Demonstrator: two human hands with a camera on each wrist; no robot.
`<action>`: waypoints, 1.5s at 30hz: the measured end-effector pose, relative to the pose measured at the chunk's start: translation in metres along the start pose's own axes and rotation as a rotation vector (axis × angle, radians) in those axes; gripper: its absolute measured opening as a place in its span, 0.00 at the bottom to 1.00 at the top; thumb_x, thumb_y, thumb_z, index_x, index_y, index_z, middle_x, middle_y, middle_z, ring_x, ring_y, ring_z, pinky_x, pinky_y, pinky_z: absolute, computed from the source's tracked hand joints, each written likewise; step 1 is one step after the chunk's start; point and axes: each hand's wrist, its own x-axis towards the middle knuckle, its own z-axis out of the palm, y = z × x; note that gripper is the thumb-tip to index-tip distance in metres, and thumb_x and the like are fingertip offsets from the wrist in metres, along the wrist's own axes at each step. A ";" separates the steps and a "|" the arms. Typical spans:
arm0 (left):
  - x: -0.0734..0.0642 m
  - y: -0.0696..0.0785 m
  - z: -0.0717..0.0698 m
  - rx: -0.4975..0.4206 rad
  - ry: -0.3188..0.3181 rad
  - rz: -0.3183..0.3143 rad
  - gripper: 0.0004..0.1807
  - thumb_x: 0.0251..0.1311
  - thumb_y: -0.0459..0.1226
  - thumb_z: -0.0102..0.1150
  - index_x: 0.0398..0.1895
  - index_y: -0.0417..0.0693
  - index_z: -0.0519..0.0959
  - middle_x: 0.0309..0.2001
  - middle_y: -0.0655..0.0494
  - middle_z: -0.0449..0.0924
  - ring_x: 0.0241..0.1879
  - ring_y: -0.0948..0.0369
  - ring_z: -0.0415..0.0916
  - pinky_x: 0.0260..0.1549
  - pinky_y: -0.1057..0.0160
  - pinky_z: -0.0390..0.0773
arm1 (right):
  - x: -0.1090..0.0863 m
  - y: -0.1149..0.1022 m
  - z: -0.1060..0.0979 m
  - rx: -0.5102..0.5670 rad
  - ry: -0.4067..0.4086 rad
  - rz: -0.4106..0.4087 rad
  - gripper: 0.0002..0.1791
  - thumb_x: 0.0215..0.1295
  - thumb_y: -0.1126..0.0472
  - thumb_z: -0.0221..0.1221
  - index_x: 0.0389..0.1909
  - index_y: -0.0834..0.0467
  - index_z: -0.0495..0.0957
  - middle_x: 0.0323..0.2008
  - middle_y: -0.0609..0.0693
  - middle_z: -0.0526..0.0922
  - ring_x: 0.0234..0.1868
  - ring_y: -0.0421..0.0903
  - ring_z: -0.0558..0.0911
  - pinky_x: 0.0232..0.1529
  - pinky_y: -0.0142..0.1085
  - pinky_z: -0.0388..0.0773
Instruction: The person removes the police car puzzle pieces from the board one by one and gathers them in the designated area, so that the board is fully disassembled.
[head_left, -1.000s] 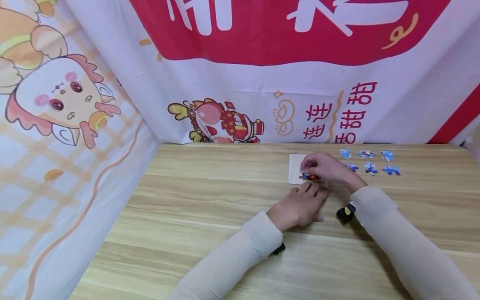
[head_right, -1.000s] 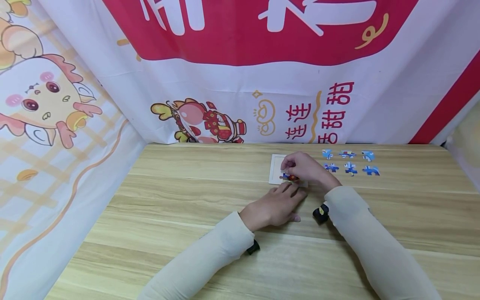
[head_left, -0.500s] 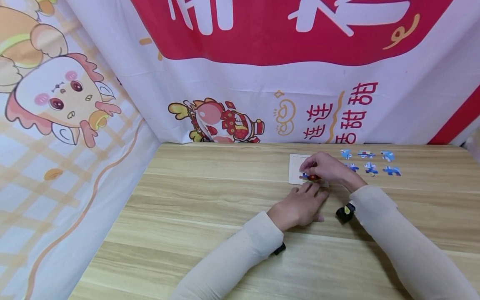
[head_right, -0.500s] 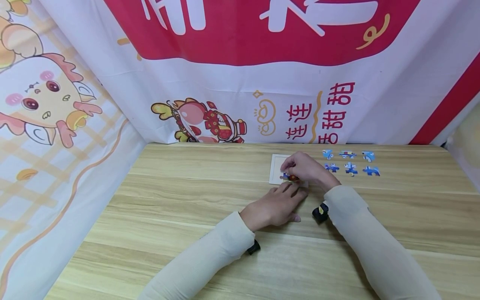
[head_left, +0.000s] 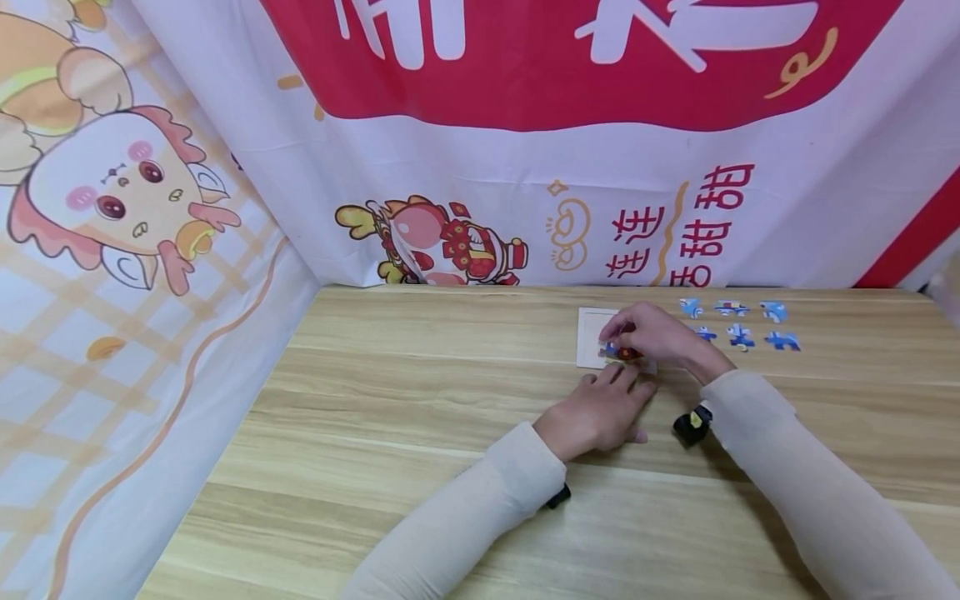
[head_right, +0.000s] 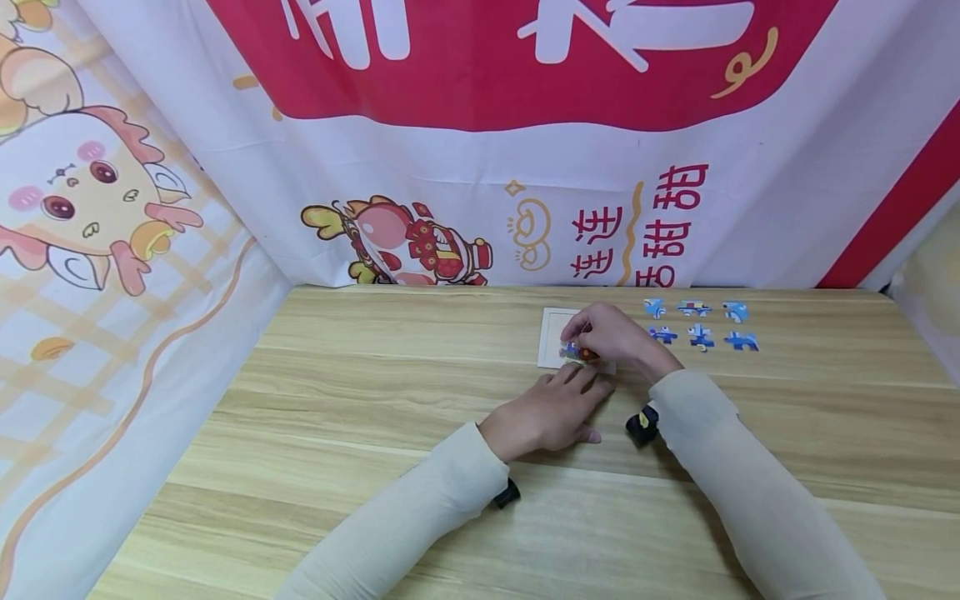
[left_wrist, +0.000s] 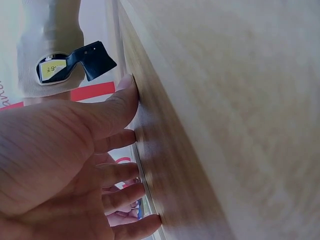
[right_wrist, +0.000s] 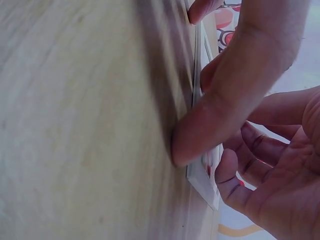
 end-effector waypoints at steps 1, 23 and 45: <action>0.001 0.000 0.001 -0.003 0.003 0.001 0.41 0.74 0.61 0.49 0.85 0.66 0.51 0.86 0.61 0.42 0.84 0.60 0.44 0.75 0.53 0.66 | 0.000 0.000 0.000 -0.002 0.000 -0.001 0.14 0.75 0.71 0.53 0.49 0.63 0.87 0.52 0.61 0.87 0.47 0.51 0.83 0.47 0.38 0.79; 0.003 0.000 0.002 0.023 0.008 0.003 0.42 0.74 0.62 0.49 0.85 0.65 0.50 0.85 0.61 0.44 0.84 0.57 0.42 0.75 0.52 0.66 | -0.005 0.005 0.001 0.038 -0.041 -0.070 0.19 0.69 0.76 0.53 0.50 0.60 0.88 0.42 0.55 0.89 0.40 0.49 0.80 0.43 0.39 0.76; -0.007 -0.001 -0.004 -0.018 0.027 0.014 0.42 0.74 0.60 0.50 0.86 0.63 0.49 0.87 0.58 0.40 0.84 0.57 0.43 0.75 0.52 0.66 | -0.015 0.012 -0.009 0.003 0.070 -0.100 0.17 0.72 0.71 0.56 0.57 0.61 0.84 0.44 0.56 0.87 0.43 0.49 0.83 0.46 0.39 0.79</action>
